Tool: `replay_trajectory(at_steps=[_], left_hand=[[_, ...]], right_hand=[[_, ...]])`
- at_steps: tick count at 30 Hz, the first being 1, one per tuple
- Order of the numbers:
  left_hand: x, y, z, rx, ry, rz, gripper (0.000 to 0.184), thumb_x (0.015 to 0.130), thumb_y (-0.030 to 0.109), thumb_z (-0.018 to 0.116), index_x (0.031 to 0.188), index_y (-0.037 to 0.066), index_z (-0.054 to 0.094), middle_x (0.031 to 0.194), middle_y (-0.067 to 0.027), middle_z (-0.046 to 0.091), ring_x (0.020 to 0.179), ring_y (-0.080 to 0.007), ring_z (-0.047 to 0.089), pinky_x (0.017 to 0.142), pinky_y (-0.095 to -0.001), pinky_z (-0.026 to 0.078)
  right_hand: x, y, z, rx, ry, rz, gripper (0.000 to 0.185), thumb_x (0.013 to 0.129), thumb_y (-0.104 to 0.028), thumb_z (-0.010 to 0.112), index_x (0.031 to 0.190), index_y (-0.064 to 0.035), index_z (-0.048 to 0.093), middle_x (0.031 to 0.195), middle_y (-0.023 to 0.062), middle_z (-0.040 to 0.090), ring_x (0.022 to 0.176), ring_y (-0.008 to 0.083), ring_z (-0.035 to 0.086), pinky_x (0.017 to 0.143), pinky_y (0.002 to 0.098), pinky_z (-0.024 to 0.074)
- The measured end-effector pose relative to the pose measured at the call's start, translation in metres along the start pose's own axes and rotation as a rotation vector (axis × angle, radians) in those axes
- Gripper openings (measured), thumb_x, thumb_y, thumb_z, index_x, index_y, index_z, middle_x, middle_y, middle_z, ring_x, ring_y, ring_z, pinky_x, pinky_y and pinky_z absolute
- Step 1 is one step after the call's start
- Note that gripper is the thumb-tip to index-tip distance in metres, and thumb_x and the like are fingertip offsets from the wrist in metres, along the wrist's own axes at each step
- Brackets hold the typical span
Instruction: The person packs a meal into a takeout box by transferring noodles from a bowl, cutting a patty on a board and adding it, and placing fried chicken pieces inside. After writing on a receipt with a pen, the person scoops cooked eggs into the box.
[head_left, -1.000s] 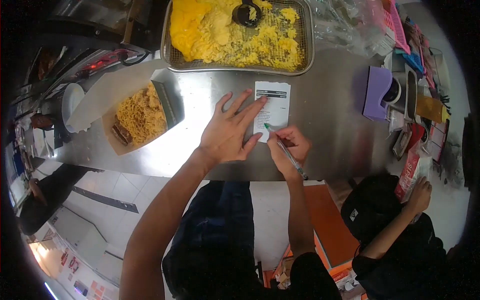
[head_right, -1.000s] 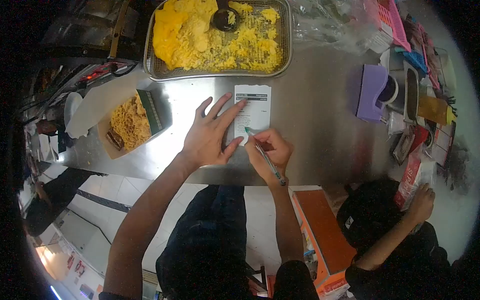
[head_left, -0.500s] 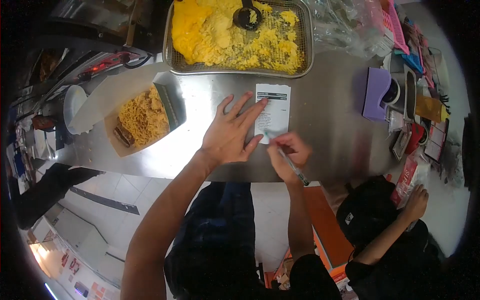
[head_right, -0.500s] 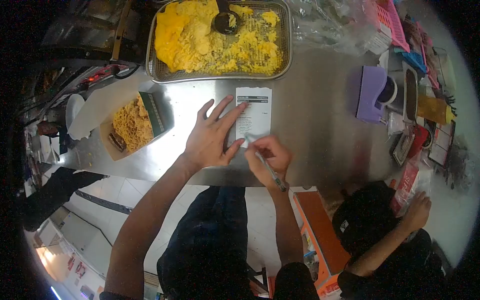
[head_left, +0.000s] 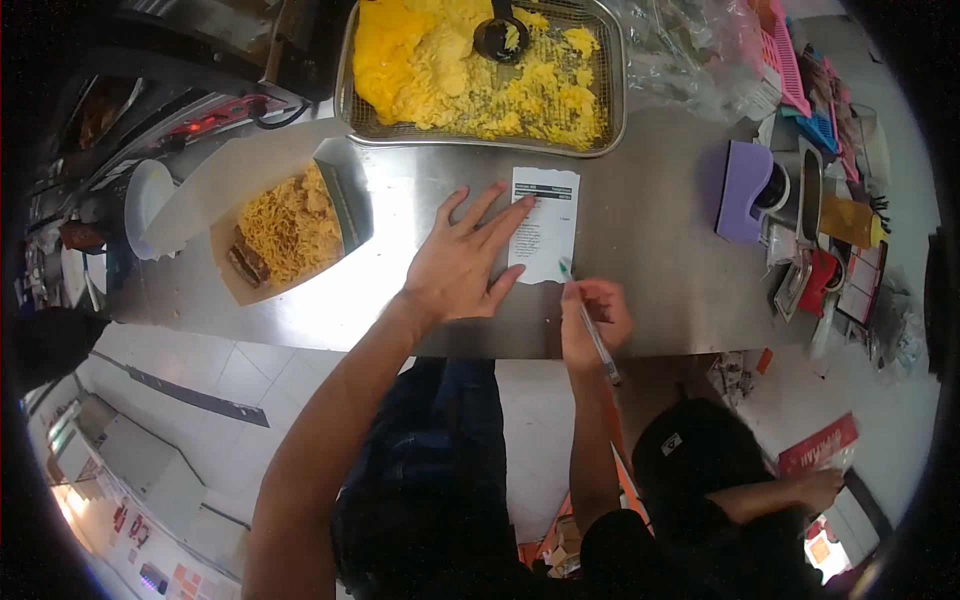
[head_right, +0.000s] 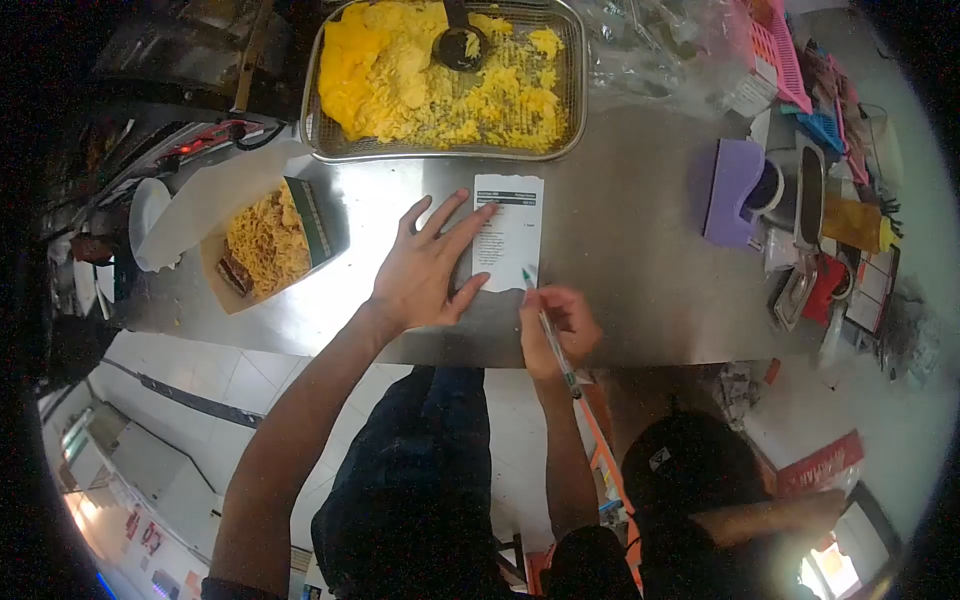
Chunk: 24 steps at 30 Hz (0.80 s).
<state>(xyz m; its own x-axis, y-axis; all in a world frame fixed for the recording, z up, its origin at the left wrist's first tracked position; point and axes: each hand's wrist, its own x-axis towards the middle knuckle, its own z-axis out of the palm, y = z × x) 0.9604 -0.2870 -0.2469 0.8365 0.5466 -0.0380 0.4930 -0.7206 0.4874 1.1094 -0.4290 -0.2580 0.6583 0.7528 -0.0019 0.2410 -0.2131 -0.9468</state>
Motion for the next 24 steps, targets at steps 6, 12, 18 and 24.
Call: replay_trajectory(at_steps=[6, 12, 18, 24], left_hand=[[0.000, 0.001, -0.002, 0.011, 0.012, -0.005, 0.074, 0.088, 0.037, 0.058, 0.149, 0.007, 0.029, 0.153, -0.0107, 0.034, 0.143, -0.0302, 0.027, 0.117, -0.0519, 0.018], [0.000, 0.000, -0.002, -0.011, 0.015, -0.001, 0.075, 0.088, 0.037, 0.058, 0.148, 0.004, 0.028, 0.154, -0.0105, 0.033, 0.144, -0.0293, 0.026, 0.117, -0.0511, 0.018], [-0.001, 0.000, 0.000, -0.002, 0.026, 0.005, 0.073, 0.088, 0.038, 0.058, 0.146, 0.003, 0.031, 0.154, -0.0108, 0.033, 0.144, -0.0296, 0.026, 0.117, -0.0507, 0.018], [-0.001, 0.001, -0.004, -0.005, 0.034, 0.013, 0.071, 0.088, 0.038, 0.058, 0.144, 0.001, 0.035, 0.154, -0.0110, 0.032, 0.144, -0.0297, 0.026, 0.117, -0.0504, 0.018]], right_hand=[[0.017, 0.016, -0.004, -0.008, 0.142, -0.067, 0.017, 0.082, -0.006, 0.078, 0.092, -0.0010, 0.065, 0.077, 0.0055, 0.067, 0.063, 0.0073, 0.059, 0.055, 0.0221, 0.0458], [0.029, 0.013, -0.006, -0.340, 0.052, -0.407, 0.023, 0.080, -0.003, 0.078, 0.101, -0.0026, 0.069, 0.091, 0.0130, 0.067, 0.066, 0.0159, 0.062, 0.054, 0.0267, 0.0479], [0.030, 0.016, -0.007, -0.459, 0.075, -0.407, 0.030, 0.084, 0.002, 0.068, 0.114, -0.0032, 0.069, 0.105, 0.0151, 0.068, 0.084, 0.0242, 0.064, 0.065, 0.0319, 0.0518], [0.035, 0.022, -0.006, -0.560, -0.070, -0.544, 0.043, 0.082, 0.005, 0.062, 0.123, -0.0046, 0.065, 0.117, 0.0148, 0.067, 0.091, 0.0310, 0.063, 0.085, 0.0390, 0.0481]])
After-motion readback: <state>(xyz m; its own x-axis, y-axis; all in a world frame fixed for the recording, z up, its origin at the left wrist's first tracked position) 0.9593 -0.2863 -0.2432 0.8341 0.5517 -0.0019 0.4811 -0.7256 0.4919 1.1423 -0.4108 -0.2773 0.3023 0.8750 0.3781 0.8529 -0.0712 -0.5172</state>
